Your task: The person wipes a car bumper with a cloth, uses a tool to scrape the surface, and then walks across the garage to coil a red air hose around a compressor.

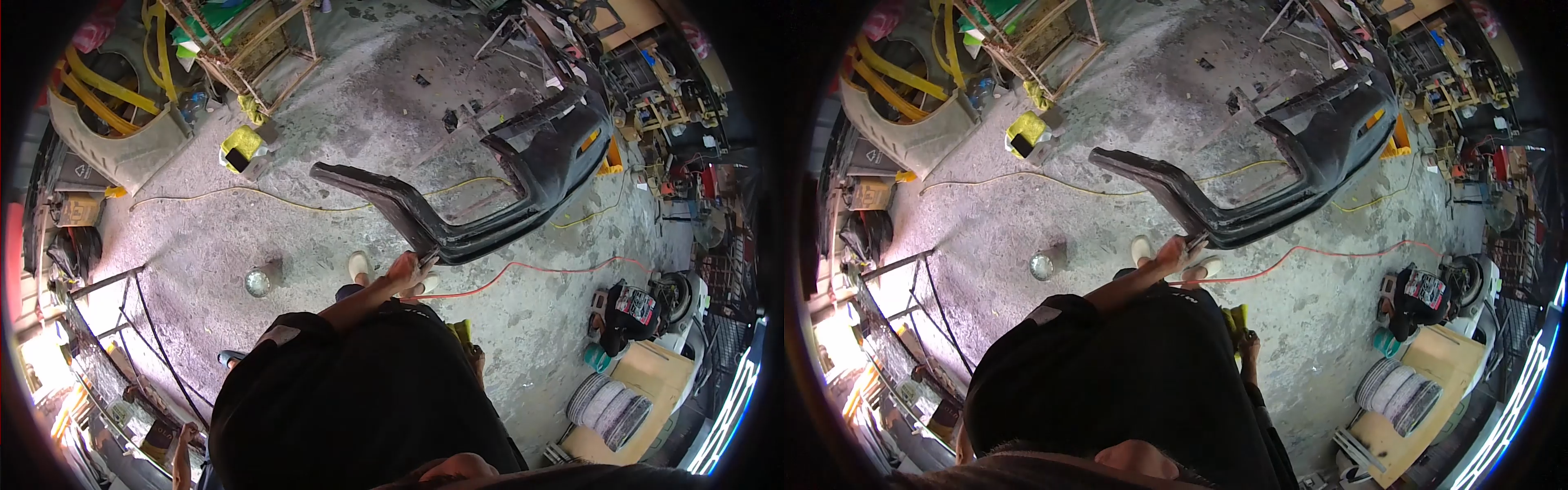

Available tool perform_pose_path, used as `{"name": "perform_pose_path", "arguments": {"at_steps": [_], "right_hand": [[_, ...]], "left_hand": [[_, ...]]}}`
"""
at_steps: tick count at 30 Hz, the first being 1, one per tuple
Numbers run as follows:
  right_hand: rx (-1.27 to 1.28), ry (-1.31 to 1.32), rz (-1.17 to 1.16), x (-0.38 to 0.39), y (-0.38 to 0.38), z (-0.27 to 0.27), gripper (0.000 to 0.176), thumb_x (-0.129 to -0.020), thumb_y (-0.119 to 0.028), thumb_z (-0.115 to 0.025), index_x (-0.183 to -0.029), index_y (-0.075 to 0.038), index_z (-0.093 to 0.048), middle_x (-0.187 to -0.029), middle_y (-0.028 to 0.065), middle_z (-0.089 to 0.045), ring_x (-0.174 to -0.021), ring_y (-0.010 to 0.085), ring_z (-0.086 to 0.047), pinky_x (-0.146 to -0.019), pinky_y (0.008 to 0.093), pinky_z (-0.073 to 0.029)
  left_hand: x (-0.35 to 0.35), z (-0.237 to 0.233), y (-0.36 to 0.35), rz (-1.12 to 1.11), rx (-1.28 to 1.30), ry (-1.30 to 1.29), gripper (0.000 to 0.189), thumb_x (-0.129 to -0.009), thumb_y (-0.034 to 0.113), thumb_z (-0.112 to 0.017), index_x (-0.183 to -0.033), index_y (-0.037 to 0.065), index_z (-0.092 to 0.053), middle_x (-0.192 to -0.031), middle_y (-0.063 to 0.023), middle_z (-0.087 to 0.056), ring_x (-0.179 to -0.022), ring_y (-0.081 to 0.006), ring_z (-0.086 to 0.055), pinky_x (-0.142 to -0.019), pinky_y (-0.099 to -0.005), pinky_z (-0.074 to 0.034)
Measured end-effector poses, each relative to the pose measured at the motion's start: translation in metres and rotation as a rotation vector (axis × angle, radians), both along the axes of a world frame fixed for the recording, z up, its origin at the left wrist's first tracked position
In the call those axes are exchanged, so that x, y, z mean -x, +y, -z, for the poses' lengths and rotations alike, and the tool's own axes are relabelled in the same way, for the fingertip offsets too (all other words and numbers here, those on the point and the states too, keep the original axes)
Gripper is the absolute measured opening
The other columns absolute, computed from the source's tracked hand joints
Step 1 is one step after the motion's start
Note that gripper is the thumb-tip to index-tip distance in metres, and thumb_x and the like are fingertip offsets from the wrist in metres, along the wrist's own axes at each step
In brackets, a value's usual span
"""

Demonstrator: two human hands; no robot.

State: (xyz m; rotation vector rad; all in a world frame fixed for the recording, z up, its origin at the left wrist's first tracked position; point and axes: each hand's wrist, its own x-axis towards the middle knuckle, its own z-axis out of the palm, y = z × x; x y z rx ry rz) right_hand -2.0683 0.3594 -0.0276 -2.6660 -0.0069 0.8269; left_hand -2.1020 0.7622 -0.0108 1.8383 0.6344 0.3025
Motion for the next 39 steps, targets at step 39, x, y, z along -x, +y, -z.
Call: {"name": "perform_pose_path", "arguments": {"at_steps": [39], "right_hand": [[-0.089, 0.003, 0.149, -0.171, -0.337, 0.037, 0.042, -0.086, -0.037, -0.068, -0.098, 0.003, -0.065, -0.087, 0.0214, -0.069, -0.083, 0.0324, -0.067, -0.072, 0.0432, -0.050]], "left_hand": [[-0.240, -0.055, -0.205, -0.290, -0.333, -0.019, 0.035, -0.092, 0.030, -0.057, -0.081, -0.003, -0.065, -0.077, -0.0278, -0.063, -0.075, -0.0468, -0.062, -0.062, -0.0494, -0.049]]}}
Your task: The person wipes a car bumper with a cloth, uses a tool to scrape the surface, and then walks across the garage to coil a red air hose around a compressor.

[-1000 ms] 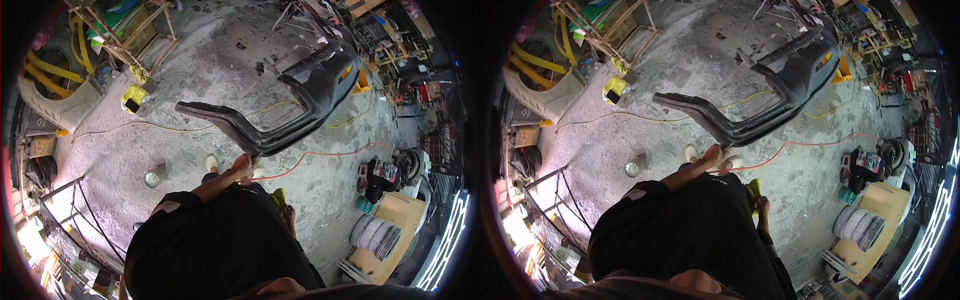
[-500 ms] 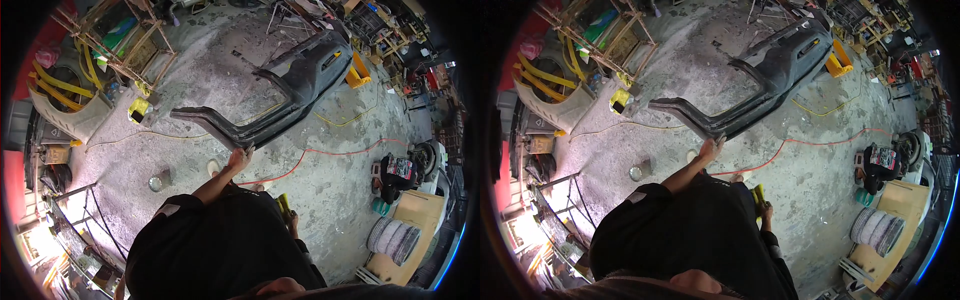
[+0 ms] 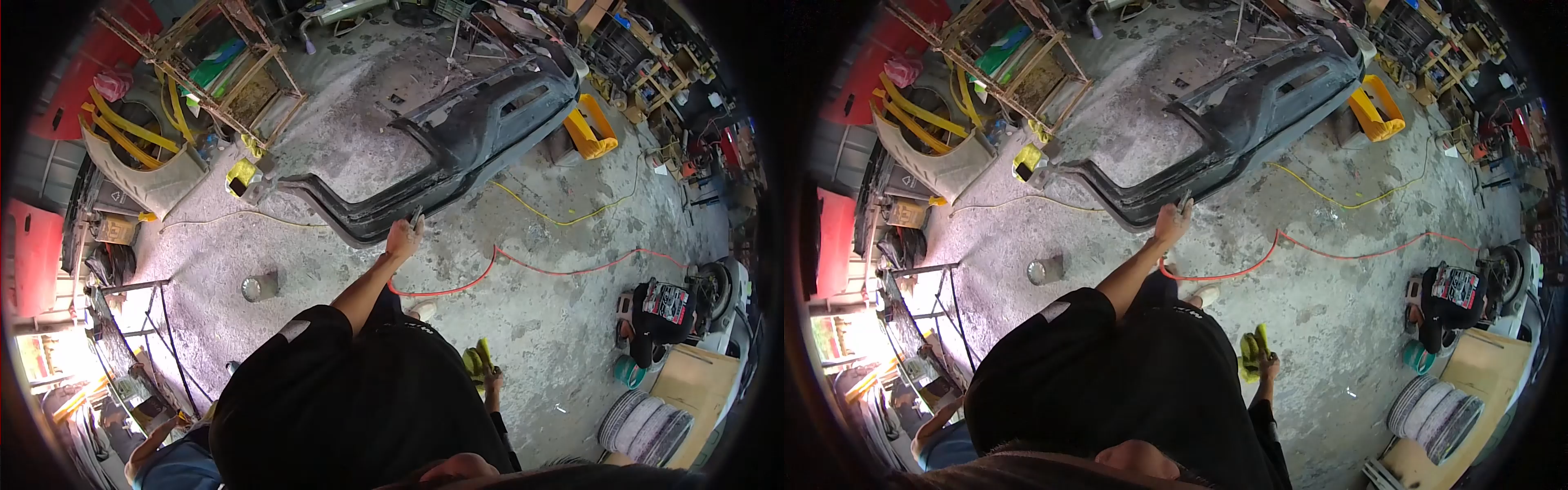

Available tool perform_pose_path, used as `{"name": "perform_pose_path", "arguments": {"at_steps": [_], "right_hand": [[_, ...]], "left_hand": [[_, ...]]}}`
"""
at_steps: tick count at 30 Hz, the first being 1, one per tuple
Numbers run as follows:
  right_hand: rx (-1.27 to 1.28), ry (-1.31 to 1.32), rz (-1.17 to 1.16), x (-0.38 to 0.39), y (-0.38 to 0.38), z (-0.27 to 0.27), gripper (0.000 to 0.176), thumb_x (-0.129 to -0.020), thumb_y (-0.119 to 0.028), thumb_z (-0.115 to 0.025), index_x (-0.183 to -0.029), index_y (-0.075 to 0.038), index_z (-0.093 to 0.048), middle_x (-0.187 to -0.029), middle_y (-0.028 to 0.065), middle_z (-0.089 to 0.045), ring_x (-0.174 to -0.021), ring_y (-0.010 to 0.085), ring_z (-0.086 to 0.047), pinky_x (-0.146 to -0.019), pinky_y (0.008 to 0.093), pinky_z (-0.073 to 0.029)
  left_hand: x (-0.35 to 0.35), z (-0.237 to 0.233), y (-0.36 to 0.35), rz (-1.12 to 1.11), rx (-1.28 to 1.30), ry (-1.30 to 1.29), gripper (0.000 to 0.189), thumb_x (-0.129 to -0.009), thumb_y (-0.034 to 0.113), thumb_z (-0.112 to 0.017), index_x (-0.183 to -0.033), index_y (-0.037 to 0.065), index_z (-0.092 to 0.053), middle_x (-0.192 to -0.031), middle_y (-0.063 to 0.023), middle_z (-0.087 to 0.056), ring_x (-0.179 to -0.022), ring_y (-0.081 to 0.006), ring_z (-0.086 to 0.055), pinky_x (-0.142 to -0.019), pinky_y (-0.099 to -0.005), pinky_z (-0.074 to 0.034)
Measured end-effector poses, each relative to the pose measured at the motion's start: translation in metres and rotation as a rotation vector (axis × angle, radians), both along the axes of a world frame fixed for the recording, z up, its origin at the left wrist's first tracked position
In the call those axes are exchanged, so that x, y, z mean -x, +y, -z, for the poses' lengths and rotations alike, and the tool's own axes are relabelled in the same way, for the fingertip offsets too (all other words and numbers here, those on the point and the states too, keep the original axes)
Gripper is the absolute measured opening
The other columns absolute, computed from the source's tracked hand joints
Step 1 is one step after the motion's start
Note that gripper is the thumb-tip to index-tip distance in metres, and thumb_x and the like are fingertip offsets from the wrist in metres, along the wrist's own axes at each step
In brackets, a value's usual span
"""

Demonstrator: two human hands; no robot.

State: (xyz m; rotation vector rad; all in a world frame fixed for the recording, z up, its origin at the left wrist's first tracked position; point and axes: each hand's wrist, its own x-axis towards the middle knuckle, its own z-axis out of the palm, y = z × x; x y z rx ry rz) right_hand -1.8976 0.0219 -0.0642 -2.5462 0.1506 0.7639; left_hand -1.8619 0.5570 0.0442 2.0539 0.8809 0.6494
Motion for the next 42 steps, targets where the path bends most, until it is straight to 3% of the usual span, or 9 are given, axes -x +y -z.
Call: {"name": "perform_pose_path", "arguments": {"at_steps": [10, 11, 13, 17, 26, 30, 32, 40, 42], "right_hand": [[-0.048, -0.079, 0.044, -0.087, -0.017, 0.049, 0.040, -0.087, -0.034, -0.069, -0.098, 0.005, -0.065, -0.081, 0.0207, -0.069, -0.073, 0.0274, -0.067, -0.065, 0.0377, -0.050], [-0.029, 0.010, 0.067, -0.096, -0.016, 0.039, 0.055, -0.085, -0.044, -0.066, -0.109, 0.005, -0.063, -0.094, 0.0256, -0.068, -0.092, 0.0411, -0.066, -0.077, 0.0457, -0.051], [0.056, -0.045, -0.031, -0.112, -0.019, 0.037, 0.056, -0.084, -0.045, -0.066, -0.109, 0.005, -0.063, -0.094, 0.0260, -0.068, -0.094, 0.0416, -0.066, -0.078, 0.0462, -0.051], [-0.148, 0.068, 0.184, -0.139, -0.001, -0.008, 0.045, -0.086, -0.038, -0.070, -0.096, 0.005, -0.065, -0.074, 0.0165, -0.068, -0.060, 0.0228, -0.065, -0.055, 0.0371, -0.049], [-0.062, 0.087, 0.027, -0.236, -0.014, 0.031, 0.044, -0.083, -0.041, -0.073, -0.095, 0.001, -0.067, -0.073, 0.0140, -0.068, -0.058, 0.0202, -0.064, -0.052, 0.0361, -0.049], [-0.104, 0.046, -0.085, -0.315, -0.024, 0.060, 0.046, -0.081, -0.041, -0.074, -0.097, 0.001, -0.068, -0.077, 0.0149, -0.069, -0.062, 0.0209, -0.065, -0.055, 0.0362, -0.050], [-0.129, 0.043, -0.113, -0.360, -0.022, 0.055, 0.042, -0.084, -0.036, -0.069, -0.098, 0.004, -0.066, -0.085, 0.0222, -0.070, -0.079, 0.0343, -0.068, -0.068, 0.0439, -0.052], [-0.187, -0.089, -0.243, -0.550, -0.052, 0.085, 0.043, -0.084, -0.039, -0.068, -0.096, 0.002, -0.067, -0.082, 0.0163, -0.070, -0.073, 0.0236, -0.068, -0.063, 0.0390, -0.051], [-0.184, -0.055, -0.255, -0.583, -0.057, 0.077, 0.044, -0.084, -0.040, -0.068, -0.097, 0.002, -0.067, -0.083, 0.0160, -0.070, -0.073, 0.0236, -0.068, -0.064, 0.0388, -0.051]], "left_hand": [[-0.098, -0.003, -0.009, 0.023, -0.006, 0.068, 0.035, -0.092, 0.030, -0.057, -0.082, -0.002, -0.066, -0.074, -0.0264, -0.064, -0.072, -0.0449, -0.063, -0.060, -0.0488, -0.050], [-0.109, -0.002, -0.008, 0.007, 0.014, 0.081, 0.033, -0.092, 0.029, -0.055, -0.083, -0.001, -0.066, -0.076, -0.0257, -0.065, -0.072, -0.0444, -0.063, -0.062, -0.0491, -0.050], [-0.135, 0.009, -0.005, 0.015, -0.002, 0.062, 0.035, -0.092, 0.030, -0.055, -0.082, -0.002, -0.066, -0.076, -0.0260, -0.065, -0.071, -0.0445, -0.063, -0.063, -0.0492, -0.050], [-0.168, 0.021, -0.003, 0.086, -0.006, 0.142, 0.042, -0.094, 0.037, -0.053, -0.091, -0.002, -0.067, -0.085, -0.0287, -0.065, -0.084, -0.0451, -0.064, -0.071, -0.0474, -0.052], [-0.227, 0.048, -0.008, 0.054, -0.207, 0.067, 0.045, -0.092, 0.035, -0.056, -0.076, -0.007, -0.064, -0.072, -0.0291, -0.063, -0.068, -0.0460, -0.062, -0.064, -0.0490, -0.051], [-0.249, -0.036, -0.016, 0.057, 0.035, 0.169, 0.050, -0.091, 0.038, -0.057, -0.077, -0.010, -0.063, -0.069, -0.0308, -0.061, -0.068, -0.0461, -0.062, -0.065, -0.0495, -0.050], [-0.266, 0.004, -0.010, -0.004, 0.068, 0.230, 0.050, -0.091, 0.039, -0.057, -0.077, -0.008, -0.063, -0.068, -0.0304, -0.061, -0.069, -0.0458, -0.063, -0.064, -0.0491, -0.050], [-0.367, -0.042, -0.031, -0.172, 0.150, 0.310, 0.058, -0.090, 0.049, -0.061, -0.074, -0.007, -0.063, -0.068, -0.0311, -0.059, -0.071, -0.0449, -0.064, -0.058, -0.0483, -0.048], [-0.386, -0.071, -0.044, -0.221, 0.087, 0.101, 0.063, -0.089, 0.054, -0.060, -0.074, -0.008, -0.063, -0.067, -0.0316, -0.059, -0.072, -0.0459, -0.064, -0.057, -0.0493, -0.048]]}}
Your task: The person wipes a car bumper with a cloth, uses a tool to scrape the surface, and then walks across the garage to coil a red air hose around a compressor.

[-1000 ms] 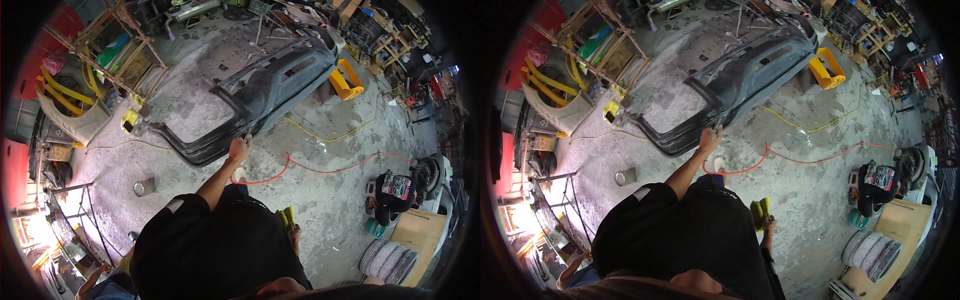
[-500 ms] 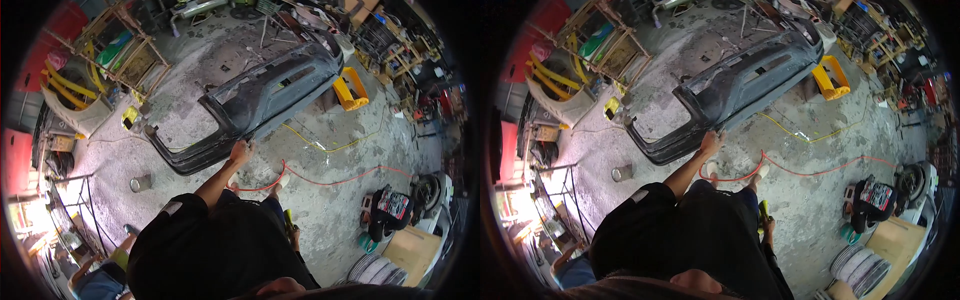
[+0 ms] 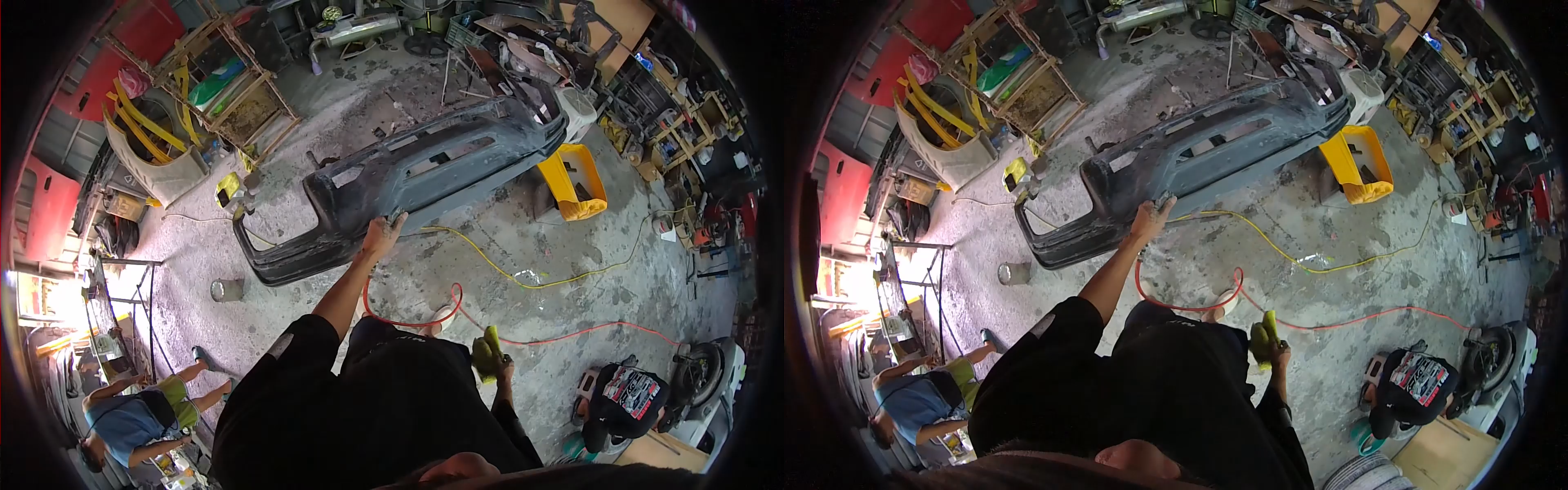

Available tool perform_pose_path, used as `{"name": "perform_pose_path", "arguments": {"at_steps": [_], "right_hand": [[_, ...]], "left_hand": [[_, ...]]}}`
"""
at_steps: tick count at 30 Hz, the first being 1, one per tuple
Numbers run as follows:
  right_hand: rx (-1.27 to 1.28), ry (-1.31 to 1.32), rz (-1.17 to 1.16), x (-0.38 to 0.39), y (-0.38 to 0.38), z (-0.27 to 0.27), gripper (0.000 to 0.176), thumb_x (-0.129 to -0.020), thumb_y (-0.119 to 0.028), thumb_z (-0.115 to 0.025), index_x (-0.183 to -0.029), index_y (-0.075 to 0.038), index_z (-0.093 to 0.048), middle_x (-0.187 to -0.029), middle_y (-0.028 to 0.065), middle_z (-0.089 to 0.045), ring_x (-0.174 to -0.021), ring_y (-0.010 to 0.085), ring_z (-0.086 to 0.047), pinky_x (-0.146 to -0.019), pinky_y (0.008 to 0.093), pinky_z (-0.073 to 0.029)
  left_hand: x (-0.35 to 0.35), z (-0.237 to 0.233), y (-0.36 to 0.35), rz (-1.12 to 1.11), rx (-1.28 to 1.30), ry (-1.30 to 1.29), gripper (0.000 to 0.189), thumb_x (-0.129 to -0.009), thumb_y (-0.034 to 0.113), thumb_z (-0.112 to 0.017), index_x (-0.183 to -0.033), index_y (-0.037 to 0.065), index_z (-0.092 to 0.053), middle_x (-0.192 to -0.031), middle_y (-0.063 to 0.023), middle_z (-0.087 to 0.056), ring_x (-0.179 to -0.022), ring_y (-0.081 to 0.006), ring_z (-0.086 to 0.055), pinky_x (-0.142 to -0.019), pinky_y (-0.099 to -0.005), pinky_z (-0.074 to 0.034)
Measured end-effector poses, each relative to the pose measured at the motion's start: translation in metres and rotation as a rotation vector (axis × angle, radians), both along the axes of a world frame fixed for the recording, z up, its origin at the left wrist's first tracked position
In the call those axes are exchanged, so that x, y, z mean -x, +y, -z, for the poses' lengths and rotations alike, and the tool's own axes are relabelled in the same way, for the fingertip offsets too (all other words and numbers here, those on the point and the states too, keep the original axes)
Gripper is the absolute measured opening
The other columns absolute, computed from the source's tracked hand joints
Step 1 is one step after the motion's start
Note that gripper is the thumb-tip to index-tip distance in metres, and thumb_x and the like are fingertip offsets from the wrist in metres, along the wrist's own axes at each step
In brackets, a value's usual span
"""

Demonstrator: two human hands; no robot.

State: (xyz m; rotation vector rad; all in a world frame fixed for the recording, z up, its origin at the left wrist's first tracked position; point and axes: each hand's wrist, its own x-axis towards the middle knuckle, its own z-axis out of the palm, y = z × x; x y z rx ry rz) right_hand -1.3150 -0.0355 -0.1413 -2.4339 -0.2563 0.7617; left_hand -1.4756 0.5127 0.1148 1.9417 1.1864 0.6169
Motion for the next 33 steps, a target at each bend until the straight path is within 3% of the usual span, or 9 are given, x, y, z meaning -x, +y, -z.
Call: {"name": "perform_pose_path", "arguments": {"at_steps": [6, 9, 13, 15, 17, 20, 23, 25, 33], "right_hand": [[0.038, 0.009, 0.021, -0.063, -0.010, 0.018, 0.048, -0.083, -0.042, -0.069, -0.098, 0.003, -0.066, -0.090, 0.0172, -0.070, -0.081, 0.0238, -0.068, -0.069, 0.0384, -0.052], [-0.142, 0.094, 0.077, -0.074, 0.003, 0.035, 0.045, -0.084, -0.037, -0.068, -0.103, 0.004, -0.065, -0.091, 0.0174, -0.070, -0.083, 0.0223, -0.068, -0.071, 0.0372, -0.052], [-0.339, -0.044, -0.242, -0.069, 0.110, -0.116, 0.048, -0.079, -0.038, -0.070, -0.106, 0.001, -0.065, -0.087, 0.0206, -0.070, -0.083, 0.0336, -0.070, -0.071, 0.0418, -0.053], [-0.412, 0.070, -0.071, -0.074, 0.147, -0.055, 0.039, -0.088, -0.029, -0.064, -0.112, 0.002, -0.064, -0.094, 0.0210, -0.070, -0.084, 0.0250, -0.070, -0.070, 0.0371, -0.054], [-0.376, 0.040, -0.124, -0.072, 0.193, -0.075, 0.040, -0.087, -0.032, -0.065, -0.109, 0.001, -0.064, -0.087, 0.0178, -0.071, -0.079, 0.0329, -0.069, -0.070, 0.0411, -0.053], [-0.385, 0.011, -0.178, -0.067, 0.248, -0.094, 0.042, -0.089, -0.036, -0.064, -0.109, 0.001, -0.065, -0.092, 0.0178, -0.071, -0.085, 0.0292, -0.069, -0.074, 0.0393, -0.052], [-0.508, 0.348, -0.031, -0.067, 0.273, -0.081, 0.043, -0.092, -0.039, -0.061, -0.113, -0.001, -0.064, -0.102, 0.0159, -0.070, -0.095, 0.0246, -0.067, -0.080, 0.0368, -0.051], [-1.100, 1.094, 0.185, -0.070, 0.268, -0.065, 0.041, -0.096, -0.038, -0.057, -0.119, -0.005, -0.061, -0.110, 0.0121, -0.068, -0.101, 0.0222, -0.064, -0.086, 0.0360, -0.050], [-1.143, 1.183, 0.518, -0.074, 0.251, -0.052, 0.038, -0.099, -0.037, -0.047, -0.124, -0.009, -0.055, -0.121, 0.0094, -0.063, -0.111, 0.0292, -0.059, -0.095, 0.0484, -0.047]], "left_hand": [[-0.021, 0.037, 0.005, -0.020, 0.096, 0.185, 0.067, -0.090, 0.057, -0.057, -0.078, -0.008, -0.065, -0.068, -0.0292, -0.062, -0.074, -0.0441, -0.066, -0.060, -0.0475, -0.049], [-0.017, 0.037, -0.011, 0.078, 0.078, 0.107, 0.061, -0.091, 0.053, -0.058, -0.085, -0.007, -0.066, -0.070, -0.0227, -0.066, -0.070, -0.0327, -0.069, -0.063, -0.0443, -0.050], [-0.030, -0.042, -0.067, 0.315, 0.287, 0.165, 0.048, -0.091, 0.044, -0.061, -0.099, -0.002, -0.067, -0.074, -0.0182, -0.068, -0.073, -0.0233, -0.069, -0.069, -0.0393, -0.051], [-0.040, -0.019, -0.090, 0.375, 0.322, 0.161, 0.046, -0.091, 0.043, -0.062, -0.098, -0.001, -0.068, -0.074, -0.0177, -0.068, -0.072, -0.0237, -0.068, -0.068, -0.0389, -0.051], [-0.051, -0.011, -0.117, 0.430, 0.362, 0.151, 0.043, -0.091, 0.042, -0.063, -0.098, 0.000, -0.068, -0.075, -0.0172, -0.068, -0.071, -0.0241, -0.068, -0.068, -0.0384, -0.051], [-0.064, -0.020, -0.151, 0.593, 0.273, 0.110, 0.045, -0.091, 0.044, -0.062, -0.098, 0.000, -0.067, -0.074, -0.0178, -0.067, -0.069, -0.0281, -0.067, -0.067, -0.0390, -0.051], [-0.066, -0.018, -0.161, 0.647, 0.186, 0.291, 0.050, -0.089, 0.049, -0.063, -0.090, -0.001, -0.067, -0.067, -0.0147, -0.063, -0.065, -0.0239, -0.064, -0.064, -0.0401, -0.049], [-0.062, -0.020, -0.163, 0.569, 0.238, 0.245, 0.050, -0.089, 0.049, -0.063, -0.089, -0.002, -0.066, -0.068, -0.0194, -0.062, -0.064, -0.0274, -0.062, -0.064, -0.0412, -0.048], [-0.052, -0.021, -0.168, 0.627, 0.221, 0.170, 0.046, -0.090, 0.044, -0.062, -0.102, 0.000, -0.065, -0.080, -0.0217, -0.066, -0.074, -0.0381, -0.065, -0.068, -0.0425, -0.050]]}}
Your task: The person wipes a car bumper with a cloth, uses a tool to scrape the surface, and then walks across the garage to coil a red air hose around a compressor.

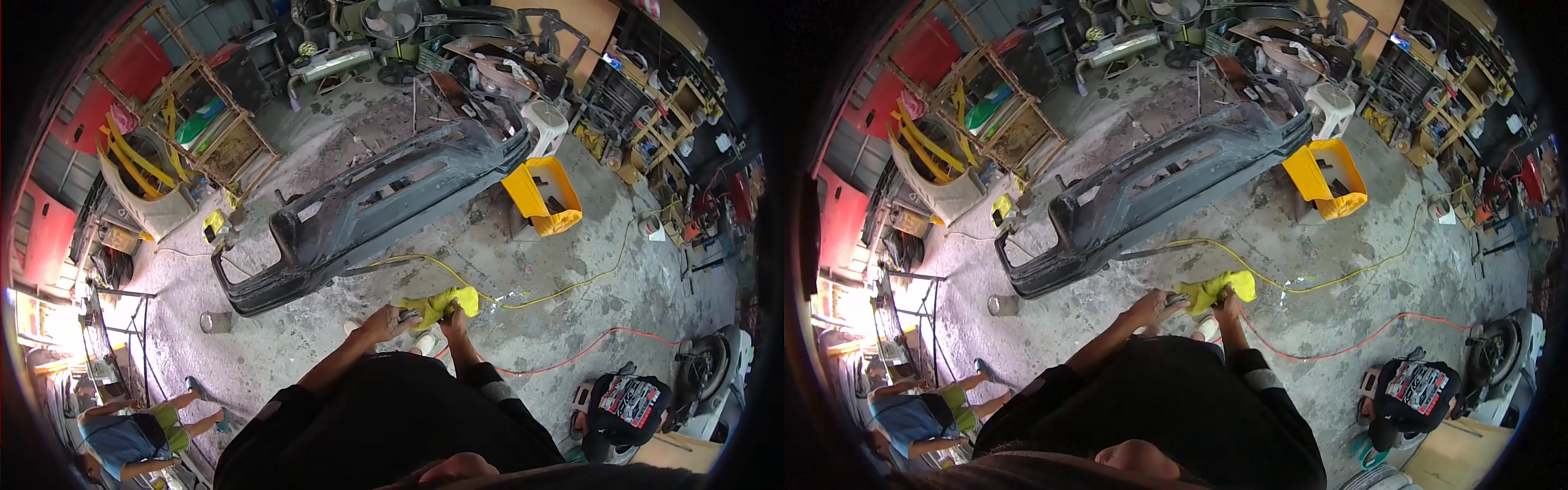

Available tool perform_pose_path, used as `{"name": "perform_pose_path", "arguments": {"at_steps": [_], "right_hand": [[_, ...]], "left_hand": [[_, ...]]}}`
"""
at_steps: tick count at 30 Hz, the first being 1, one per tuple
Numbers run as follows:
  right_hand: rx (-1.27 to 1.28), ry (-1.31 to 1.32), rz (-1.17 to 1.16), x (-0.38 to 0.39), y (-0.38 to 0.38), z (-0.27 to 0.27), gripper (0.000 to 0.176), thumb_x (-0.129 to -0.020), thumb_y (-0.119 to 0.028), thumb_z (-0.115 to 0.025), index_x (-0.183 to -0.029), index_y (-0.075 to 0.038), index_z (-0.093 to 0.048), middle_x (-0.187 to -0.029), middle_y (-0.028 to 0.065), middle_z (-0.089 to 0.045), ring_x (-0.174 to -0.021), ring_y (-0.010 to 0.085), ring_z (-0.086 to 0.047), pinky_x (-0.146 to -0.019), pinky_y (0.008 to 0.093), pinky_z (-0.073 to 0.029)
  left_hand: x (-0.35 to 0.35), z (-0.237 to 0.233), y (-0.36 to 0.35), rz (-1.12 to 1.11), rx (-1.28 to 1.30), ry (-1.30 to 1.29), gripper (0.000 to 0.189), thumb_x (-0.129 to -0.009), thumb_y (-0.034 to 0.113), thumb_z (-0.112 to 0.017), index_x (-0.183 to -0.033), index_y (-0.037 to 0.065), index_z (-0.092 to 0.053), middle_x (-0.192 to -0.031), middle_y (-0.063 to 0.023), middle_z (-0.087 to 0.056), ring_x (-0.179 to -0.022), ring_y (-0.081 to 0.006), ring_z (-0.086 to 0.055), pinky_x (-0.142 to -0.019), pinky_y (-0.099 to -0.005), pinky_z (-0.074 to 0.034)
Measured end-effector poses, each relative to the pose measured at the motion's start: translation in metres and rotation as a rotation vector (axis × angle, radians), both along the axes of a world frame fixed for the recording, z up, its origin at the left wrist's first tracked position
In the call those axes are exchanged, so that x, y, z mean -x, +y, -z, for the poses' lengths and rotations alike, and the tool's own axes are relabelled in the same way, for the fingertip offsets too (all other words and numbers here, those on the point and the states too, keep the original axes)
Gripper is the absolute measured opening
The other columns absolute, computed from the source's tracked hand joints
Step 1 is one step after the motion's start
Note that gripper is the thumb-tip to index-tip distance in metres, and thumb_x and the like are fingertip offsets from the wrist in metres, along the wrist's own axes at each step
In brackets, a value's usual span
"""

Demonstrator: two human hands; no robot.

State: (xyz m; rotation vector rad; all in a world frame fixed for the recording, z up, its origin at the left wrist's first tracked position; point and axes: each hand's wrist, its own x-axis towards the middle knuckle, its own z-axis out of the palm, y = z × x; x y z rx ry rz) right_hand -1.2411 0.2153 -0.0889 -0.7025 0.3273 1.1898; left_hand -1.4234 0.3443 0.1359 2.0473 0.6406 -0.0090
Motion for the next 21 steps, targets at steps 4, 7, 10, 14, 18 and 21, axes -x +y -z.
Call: {"name": "perform_pose_path", "arguments": {"at_steps": [4, 7, 10, 14, 18, 21], "right_hand": [[-0.066, 0.081, -0.018, 0.005, 0.006, 0.015, 0.039, -0.098, -0.035, -0.049, -0.127, -0.009, -0.054, -0.121, 0.0095, -0.062, -0.110, 0.0295, -0.059, -0.096, 0.0481, -0.046], [-0.116, 0.054, -0.060, 0.012, 0.016, 0.003, 0.040, -0.098, -0.033, -0.049, -0.128, -0.008, -0.053, -0.120, 0.0094, -0.062, -0.110, 0.0291, -0.059, -0.097, 0.0465, -0.045], [-0.154, 0.055, -0.048, 0.014, 0.026, -0.021, 0.040, -0.098, -0.033, -0.048, -0.128, -0.007, -0.053, -0.120, 0.0092, -0.063, -0.109, 0.0285, -0.060, -0.098, 0.0447, -0.044], [-0.165, 0.039, 0.002, 0.010, 0.029, -0.036, 0.041, -0.099, -0.035, -0.047, -0.127, -0.007, -0.054, -0.119, 0.0081, -0.064, -0.109, 0.0263, -0.060, -0.097, 0.0431, -0.045], [-0.055, -0.043, -0.004, -0.007, -0.005, -0.008, 0.041, -0.099, -0.038, -0.047, -0.129, -0.011, -0.054, -0.120, 0.0064, -0.064, -0.108, 0.0244, -0.061, -0.093, 0.0422, -0.048], [-0.018, -0.107, -0.083, -0.019, -0.036, 0.003, 0.043, -0.098, -0.041, -0.049, -0.130, -0.014, -0.053, -0.125, 0.0057, -0.061, -0.111, 0.0251, -0.060, -0.092, 0.0438, -0.047]], "left_hand": [[-0.001, 0.010, -0.006, 0.036, 0.011, 0.078, 0.046, -0.089, 0.043, -0.063, -0.091, -0.003, -0.066, -0.074, -0.0217, -0.065, -0.069, -0.0375, -0.064, -0.064, -0.0437, -0.049], [0.000, 0.025, -0.006, -0.021, 0.008, -0.009, 0.048, -0.088, 0.044, -0.064, -0.085, -0.004, -0.065, -0.071, -0.0222, -0.064, -0.067, -0.0372, -0.064, -0.062, -0.0442, -0.048], [0.000, 0.010, -0.001, -0.032, 0.027, -0.008, 0.046, -0.089, 0.043, -0.063, -0.087, -0.004, -0.065, -0.075, -0.0218, -0.064, -0.067, -0.0365, -0.062, -0.062, -0.0444, -0.048], [0.012, 0.001, 0.014, -0.162, -0.112, 0.026, 0.044, -0.091, 0.041, -0.063, -0.096, -0.003, -0.065, -0.075, -0.0208, -0.064, -0.067, -0.0317, -0.063, -0.063, -0.0442, -0.048], [0.045, 0.018, 0.067, -0.542, -0.077, -0.148, 0.046, -0.091, 0.042, -0.064, -0.091, -0.004, -0.065, -0.065, -0.0186, -0.058, -0.060, -0.0188, -0.053, -0.059, -0.0404, -0.045], [0.074, 0.031, 0.107, -0.683, -0.257, -0.048, 0.047, -0.090, 0.042, -0.066, -0.081, -0.003, -0.064, -0.058, -0.0170, -0.050, -0.056, -0.0141, -0.044, -0.054, -0.0390, -0.042]]}}
